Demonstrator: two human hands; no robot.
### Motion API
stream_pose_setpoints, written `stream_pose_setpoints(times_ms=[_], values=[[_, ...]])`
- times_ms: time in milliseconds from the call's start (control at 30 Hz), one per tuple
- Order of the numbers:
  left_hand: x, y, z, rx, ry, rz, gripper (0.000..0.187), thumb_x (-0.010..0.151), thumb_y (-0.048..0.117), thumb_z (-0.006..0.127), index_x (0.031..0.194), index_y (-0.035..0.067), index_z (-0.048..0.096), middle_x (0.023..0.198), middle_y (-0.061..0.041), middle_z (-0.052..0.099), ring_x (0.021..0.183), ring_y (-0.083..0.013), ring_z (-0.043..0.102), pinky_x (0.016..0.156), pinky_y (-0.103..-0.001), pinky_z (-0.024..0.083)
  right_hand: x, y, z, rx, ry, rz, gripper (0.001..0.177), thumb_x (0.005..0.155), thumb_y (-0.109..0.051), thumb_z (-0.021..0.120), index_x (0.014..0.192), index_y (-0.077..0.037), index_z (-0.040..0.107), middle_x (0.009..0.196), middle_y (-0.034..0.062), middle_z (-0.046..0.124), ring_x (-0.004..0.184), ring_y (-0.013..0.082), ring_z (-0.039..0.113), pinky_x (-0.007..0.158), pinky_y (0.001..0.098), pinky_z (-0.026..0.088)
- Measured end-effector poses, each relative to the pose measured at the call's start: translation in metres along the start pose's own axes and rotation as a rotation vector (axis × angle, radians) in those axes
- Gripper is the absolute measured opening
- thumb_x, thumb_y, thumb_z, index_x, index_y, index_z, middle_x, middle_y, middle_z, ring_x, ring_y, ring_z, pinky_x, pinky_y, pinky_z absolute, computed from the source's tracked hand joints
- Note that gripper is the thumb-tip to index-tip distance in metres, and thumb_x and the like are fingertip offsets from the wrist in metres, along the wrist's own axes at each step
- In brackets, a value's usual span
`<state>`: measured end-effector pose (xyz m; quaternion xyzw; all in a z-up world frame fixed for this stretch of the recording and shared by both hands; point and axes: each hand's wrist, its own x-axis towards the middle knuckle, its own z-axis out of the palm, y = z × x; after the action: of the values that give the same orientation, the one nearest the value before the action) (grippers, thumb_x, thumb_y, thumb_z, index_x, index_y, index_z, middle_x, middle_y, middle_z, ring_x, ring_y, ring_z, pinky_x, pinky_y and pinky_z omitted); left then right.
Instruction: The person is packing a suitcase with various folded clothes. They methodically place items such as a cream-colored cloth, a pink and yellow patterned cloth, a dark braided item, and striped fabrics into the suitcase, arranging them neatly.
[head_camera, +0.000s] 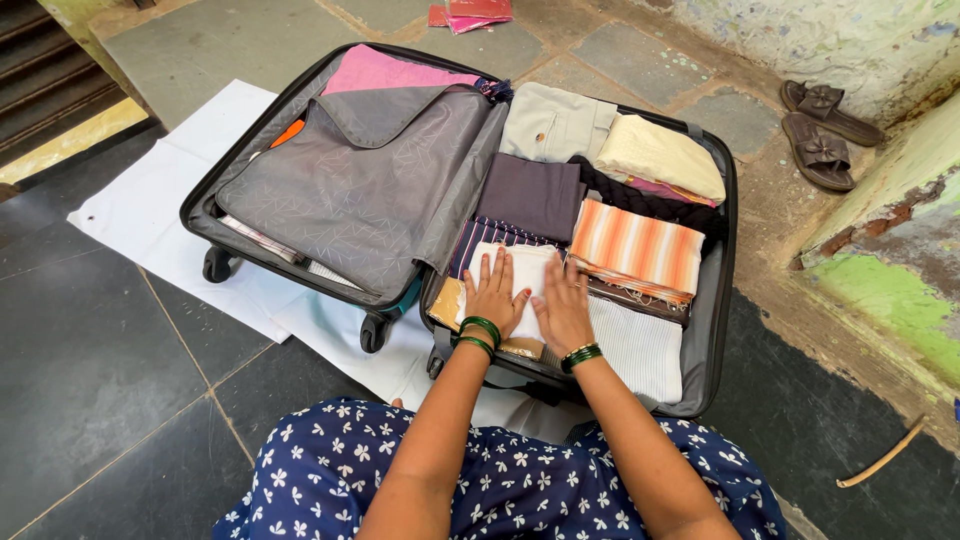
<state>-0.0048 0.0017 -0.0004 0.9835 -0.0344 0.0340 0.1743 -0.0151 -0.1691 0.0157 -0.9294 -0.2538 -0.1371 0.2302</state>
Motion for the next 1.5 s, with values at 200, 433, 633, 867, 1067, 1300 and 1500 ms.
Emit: stream_pose_setpoints(times_ms=[200,433,633,867,1067,1300,1500], values=[[-0.001,0.000,0.003,0.184,-0.032,0.006,0.082,0.099,0.051,0.039,0.164,0.010,0.010,0.173,-0.006,0.003,0.158,-0.0315,0.000,0.121,-0.062,0.002,0.009,-0.007,0.017,-0.007,-0.285,0.132,0.067,0.104,-0.050,0.025,0.162,-0.015,0.023,0.172,0.0056,0.014,0.159,0.0299,0.006,0.126,0.0552,0.005],[-0.001,0.001,0.006,0.077,0.014,-0.014,0.081,0.101,0.055,0.037,0.164,0.011,0.012,0.173,-0.004,0.005,0.158,-0.0295,0.002,0.123,-0.063,0.003,0.000,0.032,0.036,0.019,0.181,0.223,0.077,0.110,-0.057,0.033,0.162,-0.002,0.022,0.170,0.0181,0.015,0.157,0.0415,0.003,0.127,0.0555,0.011],[0.001,-0.002,0.012,0.129,0.054,0.002,0.080,0.100,0.053,0.039,0.164,0.011,0.015,0.173,-0.004,0.009,0.158,-0.0309,0.005,0.122,-0.064,0.006,0.007,0.000,0.023,-0.073,-0.124,0.202,0.062,0.105,-0.045,0.046,0.157,-0.012,0.036,0.169,0.0176,0.018,0.155,0.0404,0.012,0.120,0.0572,0.016],[0.000,-0.001,0.006,0.089,0.072,0.008,0.082,0.101,0.056,0.039,0.163,0.009,0.015,0.172,-0.004,0.010,0.157,-0.0318,0.007,0.122,-0.064,0.007,0.005,0.017,0.021,0.435,0.156,0.562,0.063,0.091,-0.034,0.073,0.144,-0.004,0.055,0.120,0.0202,0.069,0.104,0.0298,0.069,0.091,0.0381,0.055],[0.000,-0.001,0.006,0.078,0.061,-0.001,0.081,0.102,0.056,0.038,0.163,0.008,0.013,0.172,-0.005,0.007,0.158,-0.0323,0.005,0.122,-0.062,0.006,0.014,0.018,0.012,0.635,0.021,0.645,0.044,0.086,-0.036,0.081,0.110,0.000,0.073,0.087,0.0110,0.076,0.074,0.0180,0.070,0.070,0.0340,0.056],[0.000,-0.004,0.008,0.065,0.082,-0.019,0.082,0.101,0.050,0.040,0.164,0.005,0.010,0.174,-0.007,0.005,0.158,-0.0334,0.002,0.123,-0.060,0.004,0.014,0.014,0.040,0.778,0.121,0.335,0.065,0.083,-0.024,0.087,0.127,0.006,0.049,0.117,0.0176,0.065,0.106,0.0186,0.063,0.090,0.0326,0.053],[-0.003,-0.001,0.001,-0.003,0.102,0.010,0.077,0.102,0.051,0.041,0.164,0.015,0.015,0.172,-0.007,0.007,0.158,-0.0346,0.003,0.123,-0.060,0.005,0.011,0.025,0.052,1.332,0.017,0.601,0.060,0.082,-0.007,0.082,0.132,0.002,0.051,0.120,0.0146,0.069,0.107,0.0203,0.069,0.092,0.0336,0.059]])
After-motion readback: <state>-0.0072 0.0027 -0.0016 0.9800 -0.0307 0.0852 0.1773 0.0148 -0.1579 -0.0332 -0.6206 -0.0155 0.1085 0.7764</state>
